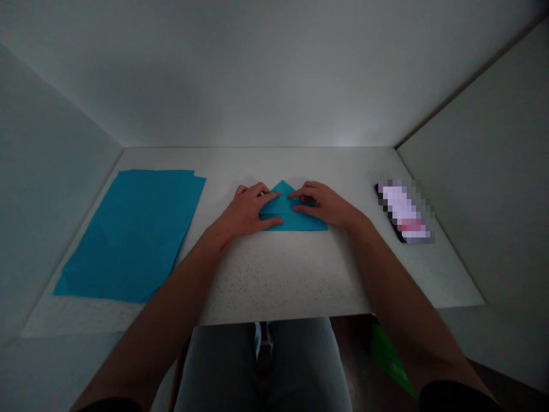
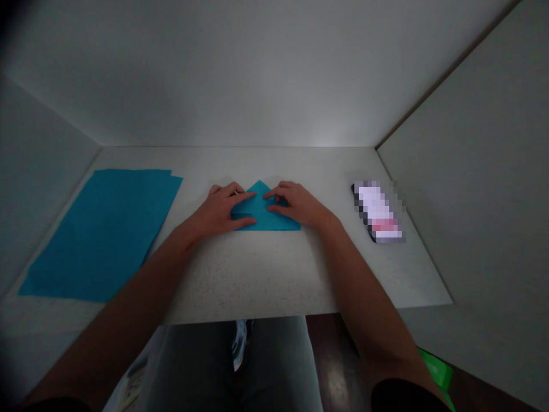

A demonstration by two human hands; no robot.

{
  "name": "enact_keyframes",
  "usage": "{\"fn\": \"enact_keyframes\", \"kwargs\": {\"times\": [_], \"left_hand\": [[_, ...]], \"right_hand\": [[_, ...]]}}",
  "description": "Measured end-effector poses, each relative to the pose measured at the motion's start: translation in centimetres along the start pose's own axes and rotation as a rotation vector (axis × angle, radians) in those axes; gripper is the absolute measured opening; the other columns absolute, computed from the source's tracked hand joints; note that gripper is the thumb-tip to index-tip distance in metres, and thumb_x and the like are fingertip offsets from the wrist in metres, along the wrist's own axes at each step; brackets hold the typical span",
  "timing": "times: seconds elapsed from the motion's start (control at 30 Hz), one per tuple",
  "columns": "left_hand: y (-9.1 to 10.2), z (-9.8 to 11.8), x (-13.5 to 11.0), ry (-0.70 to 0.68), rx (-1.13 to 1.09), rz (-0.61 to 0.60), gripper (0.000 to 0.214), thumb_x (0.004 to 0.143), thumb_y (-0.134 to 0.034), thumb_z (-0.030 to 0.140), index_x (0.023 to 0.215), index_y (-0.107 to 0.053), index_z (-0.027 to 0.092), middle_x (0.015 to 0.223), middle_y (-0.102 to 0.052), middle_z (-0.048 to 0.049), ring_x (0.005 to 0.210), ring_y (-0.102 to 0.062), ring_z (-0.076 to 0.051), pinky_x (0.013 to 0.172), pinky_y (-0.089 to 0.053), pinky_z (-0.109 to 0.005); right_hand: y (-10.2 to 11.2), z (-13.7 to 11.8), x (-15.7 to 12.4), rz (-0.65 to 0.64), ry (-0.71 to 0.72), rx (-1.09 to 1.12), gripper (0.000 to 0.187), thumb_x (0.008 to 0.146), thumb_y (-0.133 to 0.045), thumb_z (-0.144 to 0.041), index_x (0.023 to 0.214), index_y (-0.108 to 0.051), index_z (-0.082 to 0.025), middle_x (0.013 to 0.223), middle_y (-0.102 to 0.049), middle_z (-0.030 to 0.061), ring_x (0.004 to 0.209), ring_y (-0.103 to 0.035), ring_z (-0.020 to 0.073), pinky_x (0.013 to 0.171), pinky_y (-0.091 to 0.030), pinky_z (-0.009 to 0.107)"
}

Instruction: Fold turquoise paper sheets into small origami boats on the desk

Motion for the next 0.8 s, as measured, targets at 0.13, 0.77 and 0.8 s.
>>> {"fn": "enact_keyframes", "kwargs": {"times": [0.13,0.77,0.8], "left_hand": [[0.7,0.4,-0.4,-0.038,-0.030,-0.047,0.089,0.078,-0.087,0.073,0.152,-0.067,0.028,0.143,-0.065,-0.0141,0.133,-0.060,-0.037,0.119,-0.038,-0.054],[2.3,-1.0,0.0,0.120,-0.028,0.046,0.045,0.091,-0.080,0.051,0.125,-0.074,0.022,0.123,-0.074,-0.0120,0.117,-0.068,-0.033,0.105,-0.050,-0.047],[2.3,-1.0,-0.1,0.143,0.003,0.057,0.052,0.087,-0.085,0.057,0.123,-0.074,0.021,0.125,-0.072,-0.0133,0.121,-0.066,-0.036,0.107,-0.048,-0.049]], "right_hand": [[0.4,-0.1,-0.3,-0.064,-0.007,-0.036,0.037,0.093,-0.081,-0.054,0.120,-0.085,-0.028,0.103,-0.069,0.0079,0.092,-0.066,0.0247,0.084,-0.053,0.038],[1.9,0.6,-1.1,0.019,-0.114,-0.156,0.030,0.093,-0.077,-0.046,0.113,-0.079,-0.024,0.114,-0.071,0.0114,0.096,-0.069,0.0281,0.090,-0.057,0.044],[2.0,0.7,-1.1,0.027,-0.135,-0.170,0.034,0.091,-0.080,-0.049,0.114,-0.078,-0.023,0.116,-0.071,0.0122,0.097,-0.069,0.0290,0.090,-0.058,0.045]]}}
Point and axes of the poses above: each hand's wrist, its own x-axis towards the middle knuckle, its own y-axis out of the back of the hand, z = x × y, the point moved 4 cm from there along x, towards the middle knuckle
